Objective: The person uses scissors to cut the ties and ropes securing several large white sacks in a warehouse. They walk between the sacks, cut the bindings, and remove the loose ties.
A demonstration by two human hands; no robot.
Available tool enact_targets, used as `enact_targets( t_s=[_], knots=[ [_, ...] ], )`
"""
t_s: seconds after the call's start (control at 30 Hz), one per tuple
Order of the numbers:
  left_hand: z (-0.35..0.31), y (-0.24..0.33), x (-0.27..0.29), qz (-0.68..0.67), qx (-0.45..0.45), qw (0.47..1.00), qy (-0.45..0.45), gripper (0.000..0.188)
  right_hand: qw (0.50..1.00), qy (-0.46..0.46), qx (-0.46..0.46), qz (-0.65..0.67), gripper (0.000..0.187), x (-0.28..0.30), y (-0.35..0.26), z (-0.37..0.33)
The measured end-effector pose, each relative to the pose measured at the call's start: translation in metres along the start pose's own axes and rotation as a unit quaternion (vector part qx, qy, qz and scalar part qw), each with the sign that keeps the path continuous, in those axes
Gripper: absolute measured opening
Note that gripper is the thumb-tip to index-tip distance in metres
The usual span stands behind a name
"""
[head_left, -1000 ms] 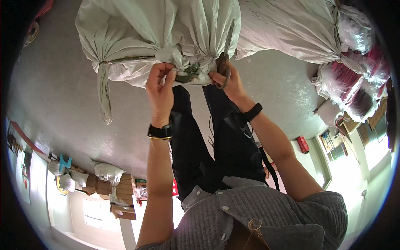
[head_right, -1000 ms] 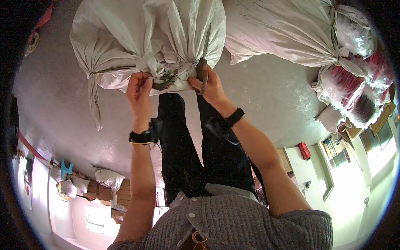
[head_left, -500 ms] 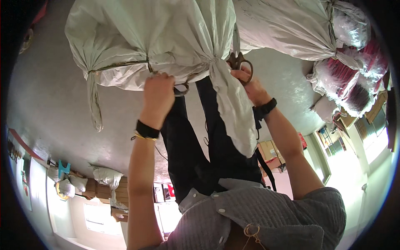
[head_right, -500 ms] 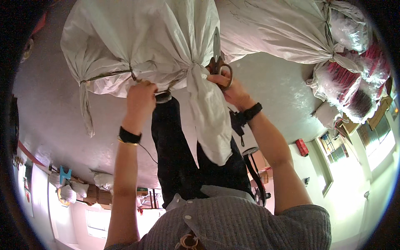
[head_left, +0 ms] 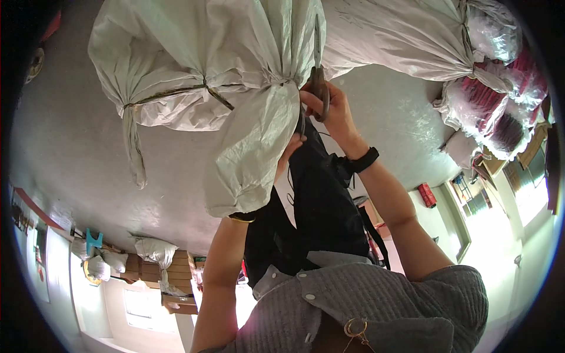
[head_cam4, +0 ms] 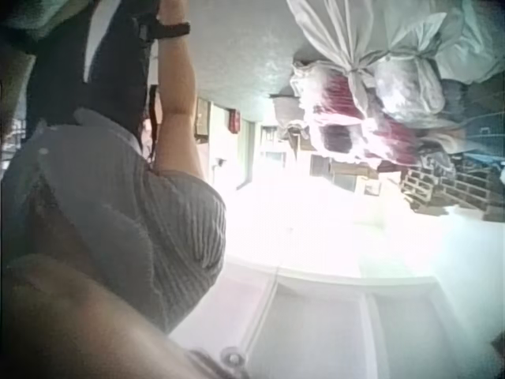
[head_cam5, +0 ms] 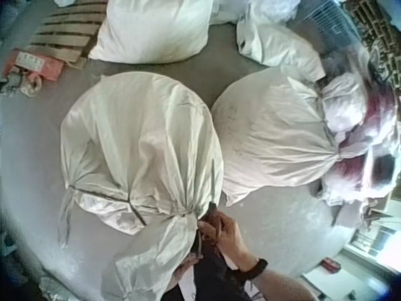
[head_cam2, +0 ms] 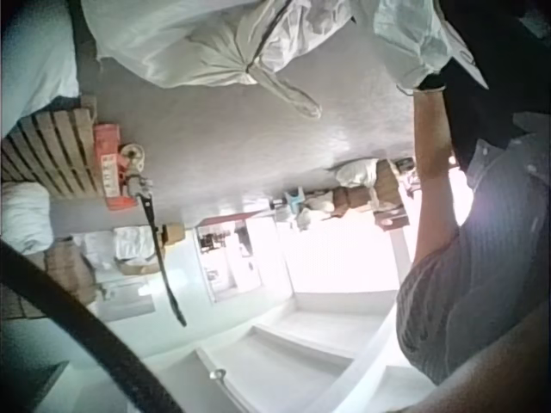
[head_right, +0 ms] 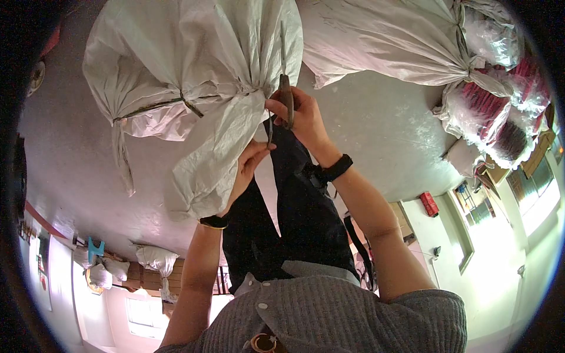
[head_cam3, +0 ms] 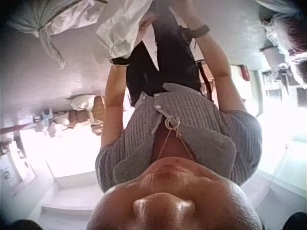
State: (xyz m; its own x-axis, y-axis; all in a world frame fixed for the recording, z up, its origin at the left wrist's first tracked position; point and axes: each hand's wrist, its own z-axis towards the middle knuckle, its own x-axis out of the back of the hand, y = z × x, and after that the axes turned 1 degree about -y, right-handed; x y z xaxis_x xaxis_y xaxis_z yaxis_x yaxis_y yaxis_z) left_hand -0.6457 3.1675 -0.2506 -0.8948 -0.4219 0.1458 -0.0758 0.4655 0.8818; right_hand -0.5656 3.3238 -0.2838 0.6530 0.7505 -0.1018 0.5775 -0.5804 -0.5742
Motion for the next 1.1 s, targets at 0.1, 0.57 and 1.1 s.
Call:
enact_targets(
  t_s=[0.1,0.57,1.1],
  knots=[
    [-0.028,-0.006,0.010,0.044,-0.001,0.999,0.029,0.017,0.999,0.007,-0.011,0.040,0.026,-0.003,0.002,-0.006],
    [-0.092,-0.084,0.132,-0.311,0.188,0.843,0.397,0.007,0.962,-0.121,0.150,-0.195,0.025,-0.017,-0.060,0.014],
    [0.032,-0.092,0.098,0.268,0.019,0.916,0.297,0.038,0.893,-0.236,0.047,-0.379,0.038,-0.039,-0.023,0.022]
  ],
)
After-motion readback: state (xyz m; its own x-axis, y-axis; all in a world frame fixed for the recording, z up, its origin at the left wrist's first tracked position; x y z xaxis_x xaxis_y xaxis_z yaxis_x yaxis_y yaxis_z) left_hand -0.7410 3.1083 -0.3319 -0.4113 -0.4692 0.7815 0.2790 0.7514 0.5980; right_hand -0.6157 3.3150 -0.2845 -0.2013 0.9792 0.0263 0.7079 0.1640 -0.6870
